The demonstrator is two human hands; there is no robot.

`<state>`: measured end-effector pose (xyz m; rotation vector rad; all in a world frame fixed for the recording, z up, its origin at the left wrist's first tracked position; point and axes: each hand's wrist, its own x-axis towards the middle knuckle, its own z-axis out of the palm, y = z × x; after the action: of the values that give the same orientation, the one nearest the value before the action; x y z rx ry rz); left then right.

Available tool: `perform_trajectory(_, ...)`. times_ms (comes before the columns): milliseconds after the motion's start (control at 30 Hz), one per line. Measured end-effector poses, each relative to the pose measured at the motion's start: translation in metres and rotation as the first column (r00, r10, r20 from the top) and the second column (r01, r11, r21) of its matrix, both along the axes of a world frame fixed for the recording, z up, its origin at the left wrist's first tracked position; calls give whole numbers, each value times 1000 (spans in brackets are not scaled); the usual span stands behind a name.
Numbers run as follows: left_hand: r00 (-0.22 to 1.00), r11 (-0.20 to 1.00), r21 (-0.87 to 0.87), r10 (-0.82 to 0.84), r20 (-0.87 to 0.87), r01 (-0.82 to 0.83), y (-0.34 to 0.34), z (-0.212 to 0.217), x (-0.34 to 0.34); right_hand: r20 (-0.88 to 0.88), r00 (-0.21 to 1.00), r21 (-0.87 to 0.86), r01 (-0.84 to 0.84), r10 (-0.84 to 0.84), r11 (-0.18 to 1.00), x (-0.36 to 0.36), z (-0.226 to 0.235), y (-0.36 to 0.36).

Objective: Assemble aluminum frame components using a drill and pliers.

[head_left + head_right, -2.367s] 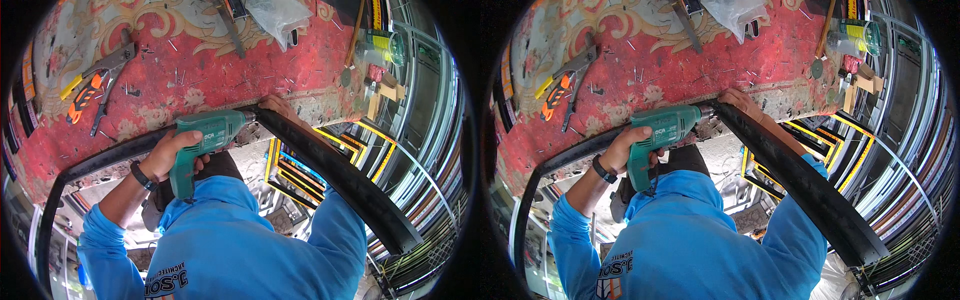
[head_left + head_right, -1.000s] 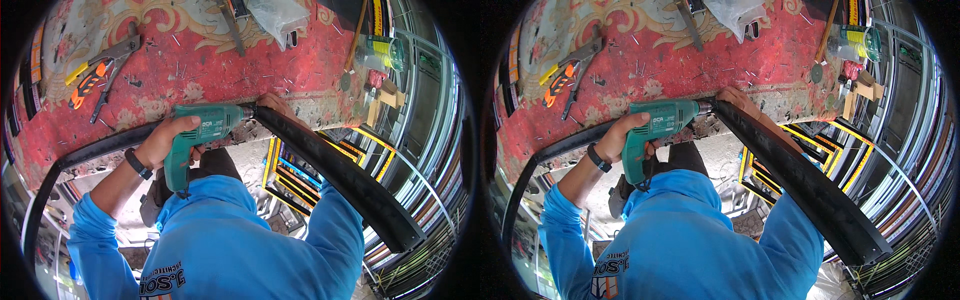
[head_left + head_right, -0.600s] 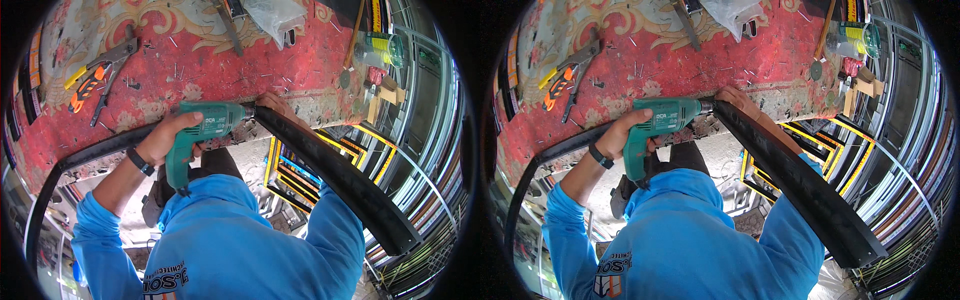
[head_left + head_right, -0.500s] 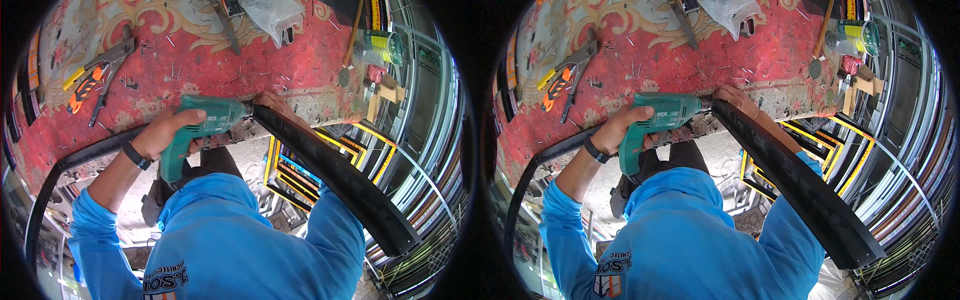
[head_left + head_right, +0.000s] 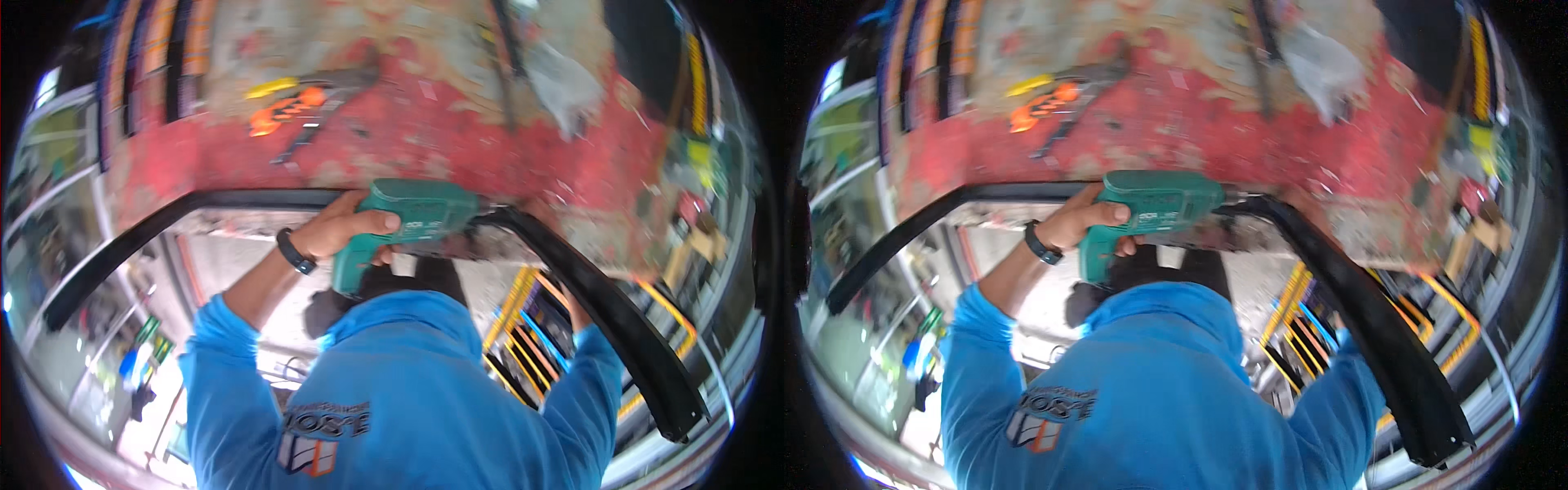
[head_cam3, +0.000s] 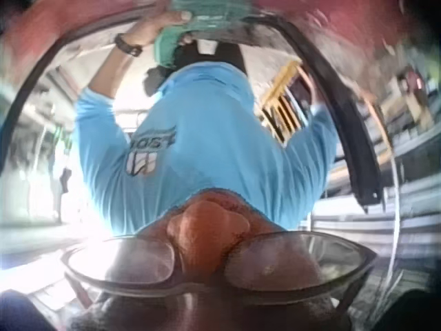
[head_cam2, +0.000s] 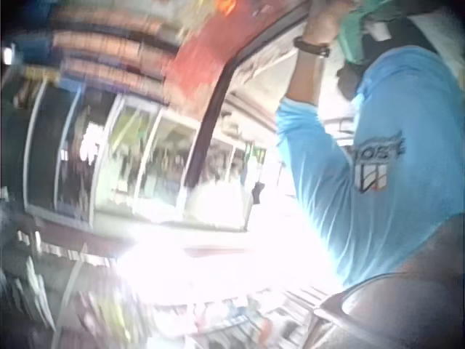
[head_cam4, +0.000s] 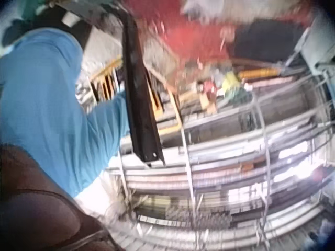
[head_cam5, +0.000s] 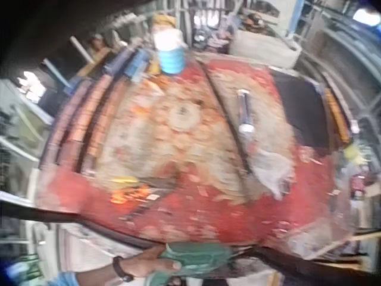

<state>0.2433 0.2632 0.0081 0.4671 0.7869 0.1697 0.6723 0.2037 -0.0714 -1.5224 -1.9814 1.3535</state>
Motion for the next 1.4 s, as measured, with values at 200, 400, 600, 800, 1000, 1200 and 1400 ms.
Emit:
perform_trajectory(200,798,777,194,559,225,-599,-41,67,-94,134,979,419,-195,152,887,12,-14,-9)
perform_trajectory(400,457,315,896,777,-433,313,-16,13,-141,75,992,389,67,-103,919,-3,-18,-33)
perform_trajectory(600,-60,688,544,644,-763,480,0,-73,-191,181,963,480,91,-200,872,-1,-14,-51)
perform_trajectory(800,-358,705,342,644,-676,621,4,-89,-166,243,928,458,147,-282,877,12,-30,-64)
perform_trajectory(1000,533,13,736,681,-502,677,35,-122,-83,342,839,539,195,-424,820,71,-88,-47)
perform_trajectory(1200,461,290,740,630,-625,607,86,-158,-68,444,798,674,3,-408,739,98,-99,11)
perform_trajectory(1400,510,398,852,683,-523,340,52,17,-16,-150,751,-18,648,-643,761,75,-83,33)
